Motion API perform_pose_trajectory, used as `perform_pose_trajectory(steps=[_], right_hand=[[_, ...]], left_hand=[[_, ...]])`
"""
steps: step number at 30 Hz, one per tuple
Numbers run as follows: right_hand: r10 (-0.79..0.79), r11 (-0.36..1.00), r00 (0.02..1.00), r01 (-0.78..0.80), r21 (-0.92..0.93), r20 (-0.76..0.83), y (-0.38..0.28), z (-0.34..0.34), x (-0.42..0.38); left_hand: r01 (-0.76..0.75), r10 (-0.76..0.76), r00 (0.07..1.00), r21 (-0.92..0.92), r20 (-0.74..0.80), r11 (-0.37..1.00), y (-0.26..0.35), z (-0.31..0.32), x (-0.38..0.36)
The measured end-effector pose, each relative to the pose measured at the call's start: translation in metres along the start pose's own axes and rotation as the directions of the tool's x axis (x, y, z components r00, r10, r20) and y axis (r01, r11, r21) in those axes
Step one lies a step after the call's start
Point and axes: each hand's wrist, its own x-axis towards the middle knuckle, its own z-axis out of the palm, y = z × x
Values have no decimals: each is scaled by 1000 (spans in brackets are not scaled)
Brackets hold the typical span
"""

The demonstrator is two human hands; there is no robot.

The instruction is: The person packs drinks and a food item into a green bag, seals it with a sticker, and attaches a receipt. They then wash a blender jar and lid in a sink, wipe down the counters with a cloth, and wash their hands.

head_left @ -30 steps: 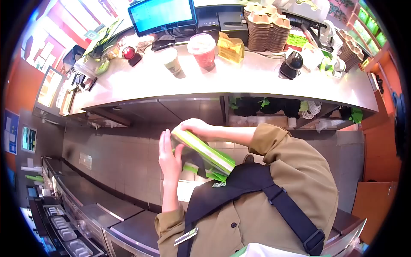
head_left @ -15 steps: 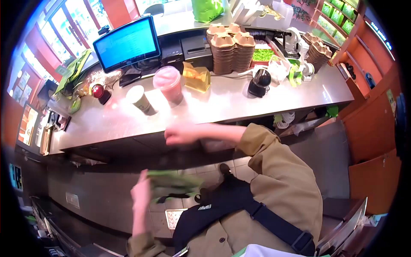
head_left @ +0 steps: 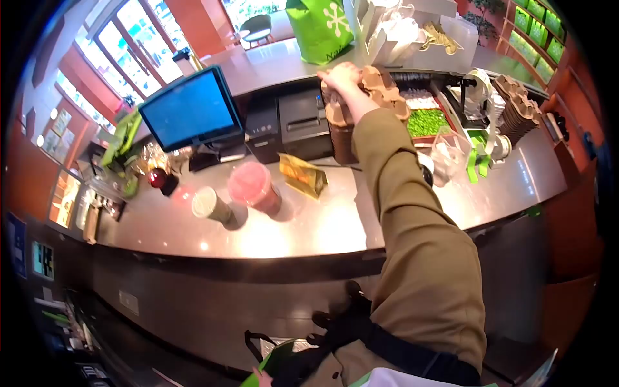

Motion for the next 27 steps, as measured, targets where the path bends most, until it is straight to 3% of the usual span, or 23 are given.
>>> perform_pose_trajectory(steps=[3,4,7,8,11,14,17,20,22,23,25,27], right_hand=[[-5,999,975,-2,34,220,-6,7,22],[-37,997,977,22,76,211,-6,4,20],[-56,967,993,28,251,104,9,-26,9],[59,909,994,-16,417,-89,13,-28,9],[196,881,966,-97,462,-171,12,-32,6],[93,921,974,-6,391,-205,14,-45,-33],[141,825,872,158,542,-469,31,-41,-59],[317,707,777,189,681,-544,37,-43,-59],[417,676,694,194,711,-587,35,-45,-62],[425,609,712,231,759,-558,35,-49,-67],[419,640,603,335,692,-679,31,-53,-89],[252,623,507,567,539,-824,35,-49,-109]], left_hand=[[53,-53,998,44,20,998,-1,-10,-10],[59,-61,998,58,24,997,-2,-12,-10],[70,-71,997,73,24,995,-4,-15,-11],[60,-61,998,72,24,996,-3,-13,-10],[27,-30,999,69,38,997,9,-6,-4],[-17,13,998,77,63,997,23,1,8],[16,-29,996,152,83,988,33,-2,17],[121,-140,980,137,140,983,51,1,19],[67,-89,989,176,119,982,41,12,21],[36,-57,993,193,105,981,37,17,26],[1,-24,990,161,142,987,40,19,30],[-17,-5,988,136,157,990,41,20,34]])
